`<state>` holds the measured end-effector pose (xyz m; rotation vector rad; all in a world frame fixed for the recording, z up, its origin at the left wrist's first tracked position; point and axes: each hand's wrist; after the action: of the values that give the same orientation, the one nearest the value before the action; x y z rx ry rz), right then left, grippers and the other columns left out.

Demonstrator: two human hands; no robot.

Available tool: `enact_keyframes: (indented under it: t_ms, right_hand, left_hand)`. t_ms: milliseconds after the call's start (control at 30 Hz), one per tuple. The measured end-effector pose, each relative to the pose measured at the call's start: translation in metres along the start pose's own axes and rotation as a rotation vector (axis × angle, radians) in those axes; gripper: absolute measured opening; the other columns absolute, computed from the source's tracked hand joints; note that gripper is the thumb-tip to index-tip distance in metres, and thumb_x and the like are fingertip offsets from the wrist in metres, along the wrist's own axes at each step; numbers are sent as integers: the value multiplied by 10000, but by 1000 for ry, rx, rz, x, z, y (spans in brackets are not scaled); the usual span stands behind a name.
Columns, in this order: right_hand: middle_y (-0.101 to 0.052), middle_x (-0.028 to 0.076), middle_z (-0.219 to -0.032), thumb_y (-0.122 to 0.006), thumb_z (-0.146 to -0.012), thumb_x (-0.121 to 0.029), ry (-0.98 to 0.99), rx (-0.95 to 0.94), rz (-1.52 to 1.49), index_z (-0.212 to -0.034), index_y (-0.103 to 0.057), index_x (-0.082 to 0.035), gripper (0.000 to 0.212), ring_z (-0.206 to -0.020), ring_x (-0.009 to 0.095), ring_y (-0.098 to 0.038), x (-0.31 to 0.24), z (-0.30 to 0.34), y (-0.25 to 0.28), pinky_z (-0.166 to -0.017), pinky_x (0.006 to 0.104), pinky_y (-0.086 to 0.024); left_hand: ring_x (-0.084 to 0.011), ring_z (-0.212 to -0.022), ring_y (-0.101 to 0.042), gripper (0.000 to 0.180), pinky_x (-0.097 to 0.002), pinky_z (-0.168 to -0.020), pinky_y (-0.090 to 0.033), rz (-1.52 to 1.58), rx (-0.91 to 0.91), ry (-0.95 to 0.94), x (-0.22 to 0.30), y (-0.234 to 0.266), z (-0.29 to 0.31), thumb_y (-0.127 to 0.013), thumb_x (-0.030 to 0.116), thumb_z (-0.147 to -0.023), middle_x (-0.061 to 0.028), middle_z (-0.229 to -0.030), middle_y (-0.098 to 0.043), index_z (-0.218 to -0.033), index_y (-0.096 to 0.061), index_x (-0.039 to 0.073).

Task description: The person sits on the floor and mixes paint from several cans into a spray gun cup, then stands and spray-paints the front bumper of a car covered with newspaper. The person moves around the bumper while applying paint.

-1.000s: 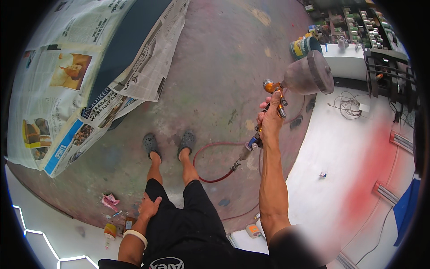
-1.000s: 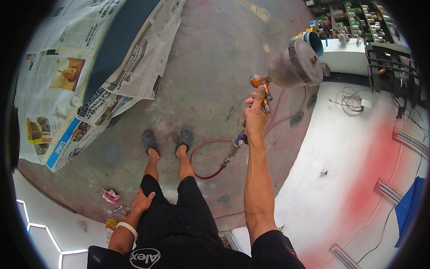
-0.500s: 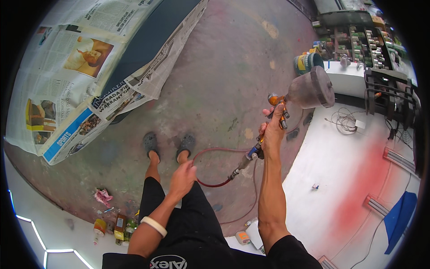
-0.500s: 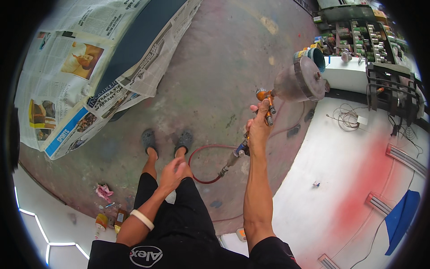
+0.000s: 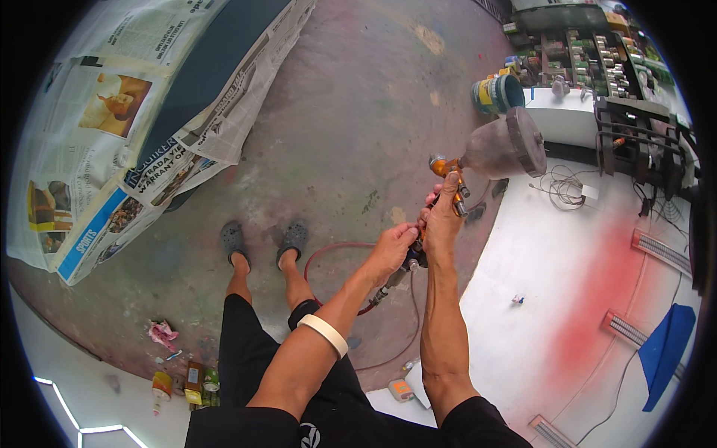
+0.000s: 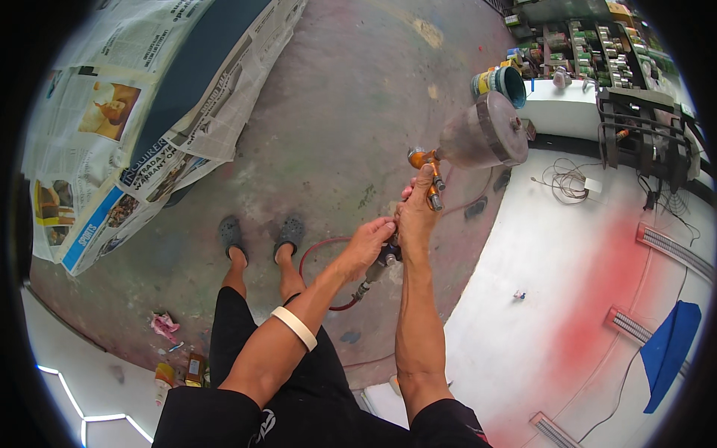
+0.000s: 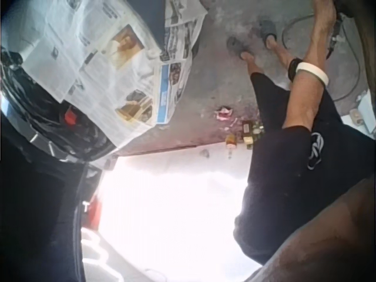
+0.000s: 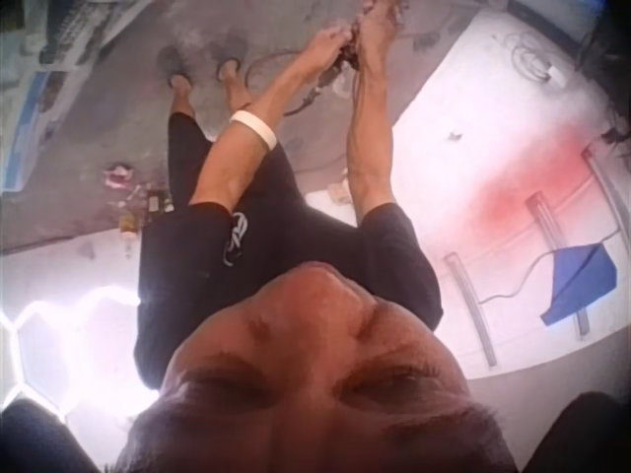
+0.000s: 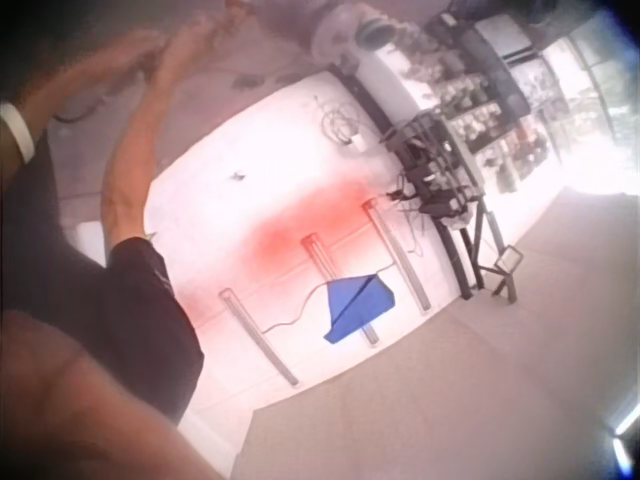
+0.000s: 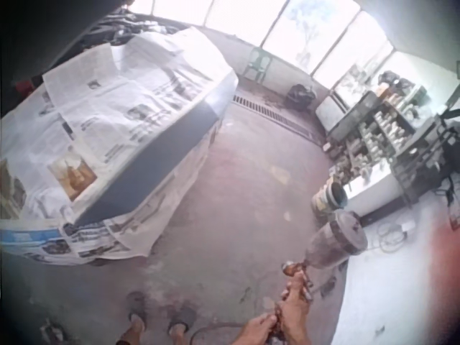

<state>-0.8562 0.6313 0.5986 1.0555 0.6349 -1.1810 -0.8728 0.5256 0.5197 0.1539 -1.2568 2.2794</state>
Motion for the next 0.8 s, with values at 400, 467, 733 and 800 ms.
enact_keyframes:
  t_ms: [400, 467, 733, 800]
  right_hand:
    - [-594, 3, -809, -671, -1016, -750, 36, -24, -10, -1106, -581, -111, 651, -470, 67, -456, 5, -8, 5, -421, 265, -345]
    - [-596, 5, -812, -671, -1015, -752, 28, -25, -10, -1106, -582, -110, 654, -470, 70, -455, 7, -12, 9, -425, 268, -349]
    - [-591, -7, -798, -681, -1006, -754, 3, -46, -16, -1061, -586, -119, 644, -482, 69, -470, 10, -18, 12, -426, 267, -357]
    - [-584, -15, -786, -680, -1010, -750, 58, -39, -11, -1051, -586, -124, 633, -482, 69, -471, 9, -16, 9, -425, 267, -359]
  left_hand:
    - [-62, -919, -649, 301, -268, -788, -539, 102, -31, 6, -8, 2, -6, -602, 234, -1176, 25, -1087, -735, -1380, -704, 37]
    - [-63, -904, -651, 292, -266, -776, -538, 105, -24, 18, -7, 0, -6, -612, 231, -1171, 25, -1072, -734, -1367, -708, 38]
    - [-52, -905, -630, 304, -266, -792, -529, 55, 8, -14, -11, -3, -11, -612, 236, -1169, 40, -1082, -733, -1369, -715, 31]
    - [-51, -909, -623, 315, -266, -796, -523, 39, -1, 0, -9, -3, -10, -606, 245, -1172, 48, -1084, -731, -1373, -720, 31]
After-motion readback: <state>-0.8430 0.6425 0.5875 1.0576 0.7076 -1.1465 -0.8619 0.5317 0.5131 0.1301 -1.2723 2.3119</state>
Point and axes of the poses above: each hand's wrist, its own z-axis away from the middle knuckle, its own y-axis out of the back of the hand, x = y × z
